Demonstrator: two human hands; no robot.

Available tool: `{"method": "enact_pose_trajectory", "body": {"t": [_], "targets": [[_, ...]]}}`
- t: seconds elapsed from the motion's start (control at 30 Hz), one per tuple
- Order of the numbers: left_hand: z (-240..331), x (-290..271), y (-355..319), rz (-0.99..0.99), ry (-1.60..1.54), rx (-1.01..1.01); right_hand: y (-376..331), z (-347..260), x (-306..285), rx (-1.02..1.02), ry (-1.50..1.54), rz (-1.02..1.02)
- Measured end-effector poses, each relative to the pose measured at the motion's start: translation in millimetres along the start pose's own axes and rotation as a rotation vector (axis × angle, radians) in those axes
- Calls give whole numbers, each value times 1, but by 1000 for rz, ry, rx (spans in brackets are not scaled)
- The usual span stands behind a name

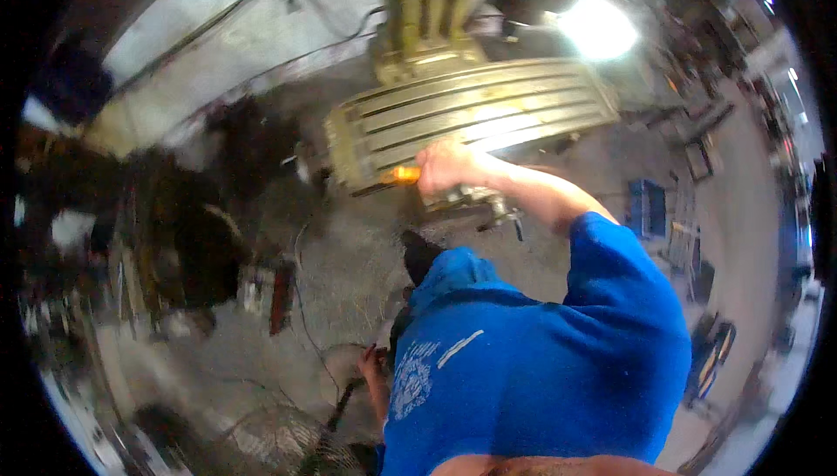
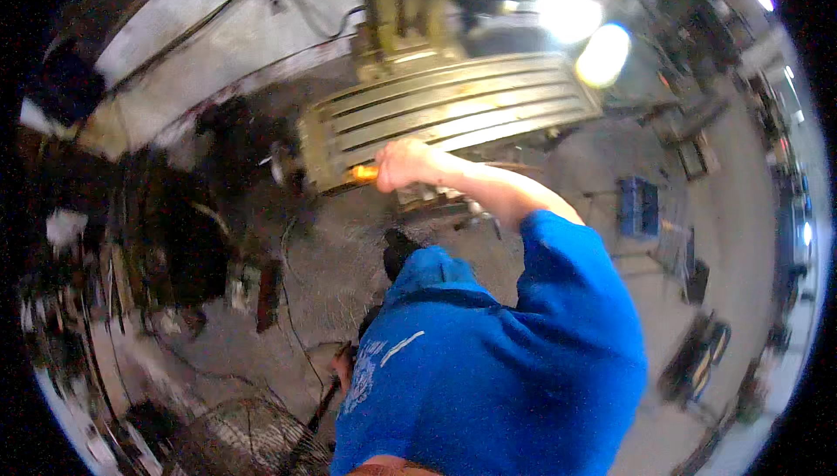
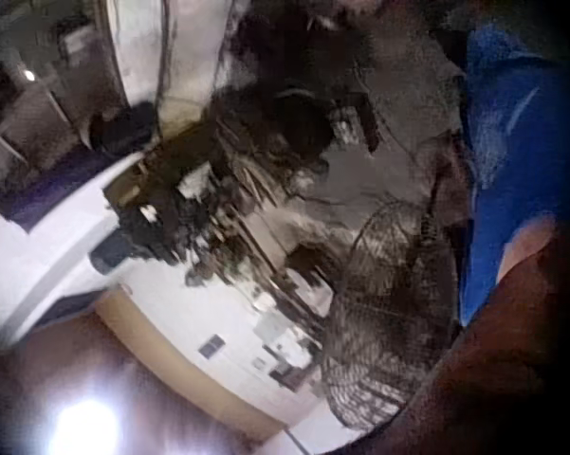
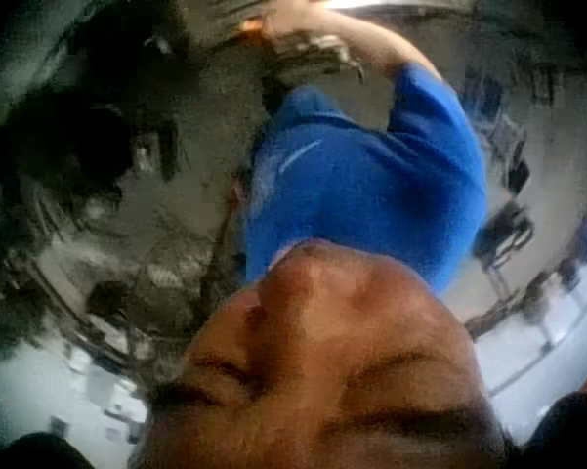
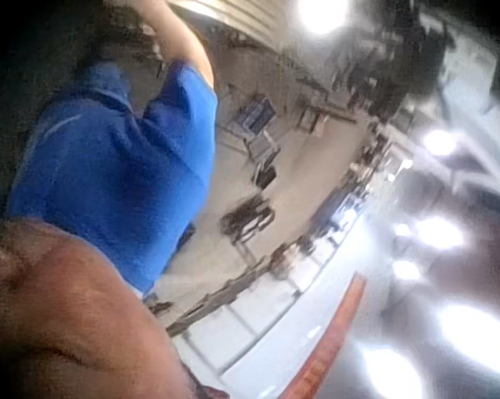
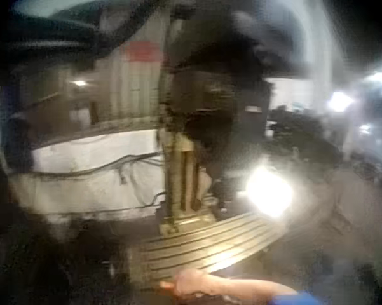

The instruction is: The person uses a brush and a scraper to clean debris and residue from the surface of a milling machine table. They repeatedly sweep and scrape the grooves and flat areas of the machine bed.

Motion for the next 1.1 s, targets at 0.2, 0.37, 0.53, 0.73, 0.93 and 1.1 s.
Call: {"method": "enact_pose_trajectory", "body": {"t": [0.2, 0.37, 0.53, 0.73, 0.93, 1.1], "targets": [[0, 23, -3, -331, 78, 261, -107, 115, 7, 430, 145, 63], [-6, 53, -7, -190, 153, 48, -194, 212, 8, 562, 199, 123], [-2, 102, -23, -177, 244, 28, -256, 296, 4, 809, 487, 128], [19, 194, -42, -170, 361, 44, -298, 334, 1, 669, 432, 57], [35, 294, -80, -169, 255, 50, -366, 430, -9, 896, 386, 363], [21, 311, -81, -200, 465, 25, -367, 502, -16, 951, 552, 385]]}}
Point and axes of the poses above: each hand's wrist, its own y-axis towards the middle knuckle, its own x-axis out of the palm, z = x × y, the point moved 8 cm from there along y, towards the middle knuckle, and after that the axes turned 3 degrees about -x, right-handed, at the moved point
